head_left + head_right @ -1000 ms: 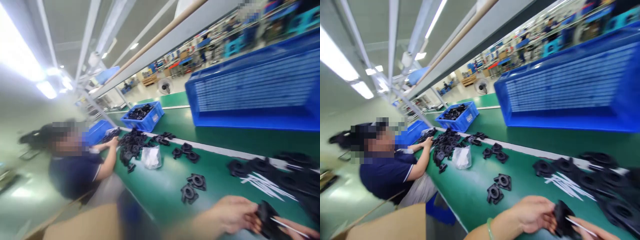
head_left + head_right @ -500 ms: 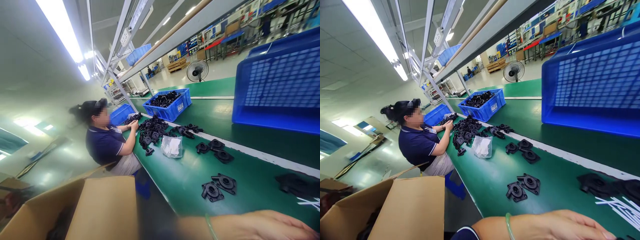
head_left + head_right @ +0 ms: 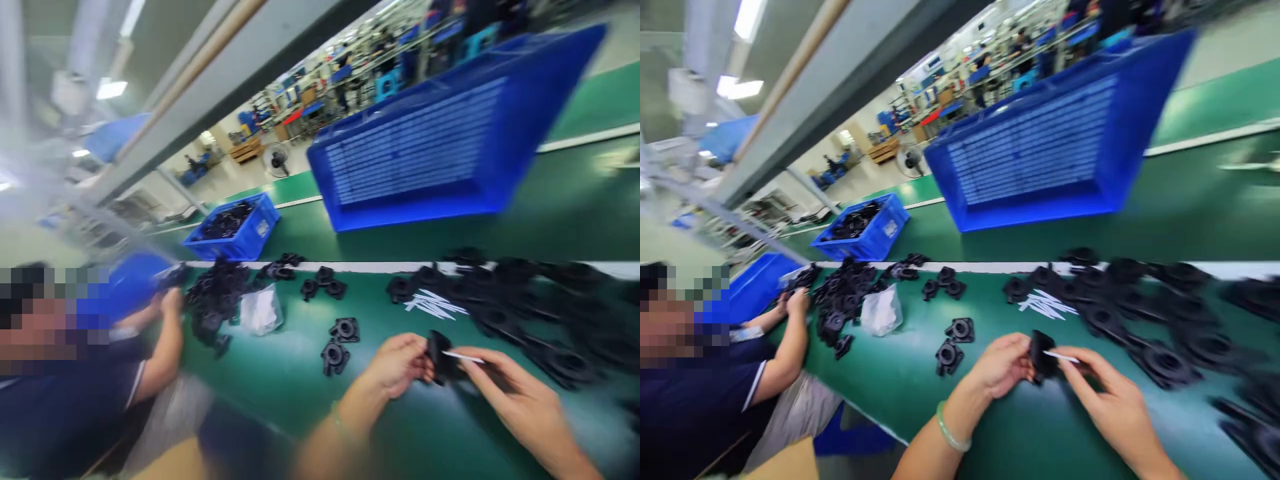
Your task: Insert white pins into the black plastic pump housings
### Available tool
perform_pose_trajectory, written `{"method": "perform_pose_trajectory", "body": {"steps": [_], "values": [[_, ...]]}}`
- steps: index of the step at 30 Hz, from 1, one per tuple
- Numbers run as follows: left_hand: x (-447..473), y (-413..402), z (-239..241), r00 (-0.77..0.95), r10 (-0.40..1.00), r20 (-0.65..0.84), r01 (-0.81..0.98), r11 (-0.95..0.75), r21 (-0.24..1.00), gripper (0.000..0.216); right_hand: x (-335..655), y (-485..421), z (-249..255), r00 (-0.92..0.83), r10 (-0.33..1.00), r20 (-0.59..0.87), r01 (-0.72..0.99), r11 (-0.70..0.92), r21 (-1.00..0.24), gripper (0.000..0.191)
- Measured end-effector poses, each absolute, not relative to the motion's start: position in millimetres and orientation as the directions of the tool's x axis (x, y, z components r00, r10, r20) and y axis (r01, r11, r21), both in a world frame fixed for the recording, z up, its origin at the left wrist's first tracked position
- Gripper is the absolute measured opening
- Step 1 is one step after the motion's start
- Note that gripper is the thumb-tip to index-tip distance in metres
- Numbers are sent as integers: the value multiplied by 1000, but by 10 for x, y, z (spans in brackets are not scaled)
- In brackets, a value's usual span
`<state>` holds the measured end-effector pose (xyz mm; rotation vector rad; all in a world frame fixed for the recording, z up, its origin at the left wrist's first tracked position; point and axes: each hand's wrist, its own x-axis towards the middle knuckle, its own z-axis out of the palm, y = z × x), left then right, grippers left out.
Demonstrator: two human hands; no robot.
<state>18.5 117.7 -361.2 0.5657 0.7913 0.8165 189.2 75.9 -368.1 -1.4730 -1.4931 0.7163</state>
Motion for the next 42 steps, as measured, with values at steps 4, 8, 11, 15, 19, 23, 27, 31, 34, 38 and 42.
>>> {"method": "perform_pose_trajectory", "body": {"steps": [4,8,11,15,19,23,27,31,34,38,42], "values": [[185,1132,-3540,472,800,-371,-419,573,704,39,1852,751,-3572,87,977,197,308,161,-938,28],[209,1108,-3496,464,810,-358,-422,557,715,34,1800,773,-3533,78,972,222,273,194,-942,21],[212,1099,-3476,459,816,-351,-417,547,726,33,1806,749,-3507,71,969,238,258,213,-942,20],[202,1092,-3465,455,830,-323,-389,511,767,33,1816,746,-3501,58,966,251,243,231,-942,16],[191,1087,-3450,452,839,-304,-350,480,804,36,1818,745,-3526,45,966,253,224,237,-945,12],[197,1082,-3430,442,839,-317,-347,486,802,37,1820,722,-3555,28,962,273,234,259,-937,11],[219,1070,-3420,443,849,-289,-358,463,811,34,1815,701,-3573,19,942,335,275,317,-908,10],[229,1058,-3432,455,844,-285,-365,468,805,31,1810,703,-3555,15,934,356,290,337,-896,11],[209,1075,-3435,460,847,-267,-367,455,812,29,1813,709,-3539,-16,948,318,298,308,-904,12],[93,1125,-3388,316,931,-183,-330,289,899,26,1826,724,-3551,52,965,259,260,237,-936,19],[-112,1150,-3300,-6,991,131,-4,-131,991,18,1864,760,-3558,133,972,194,242,158,-957,21]]}}
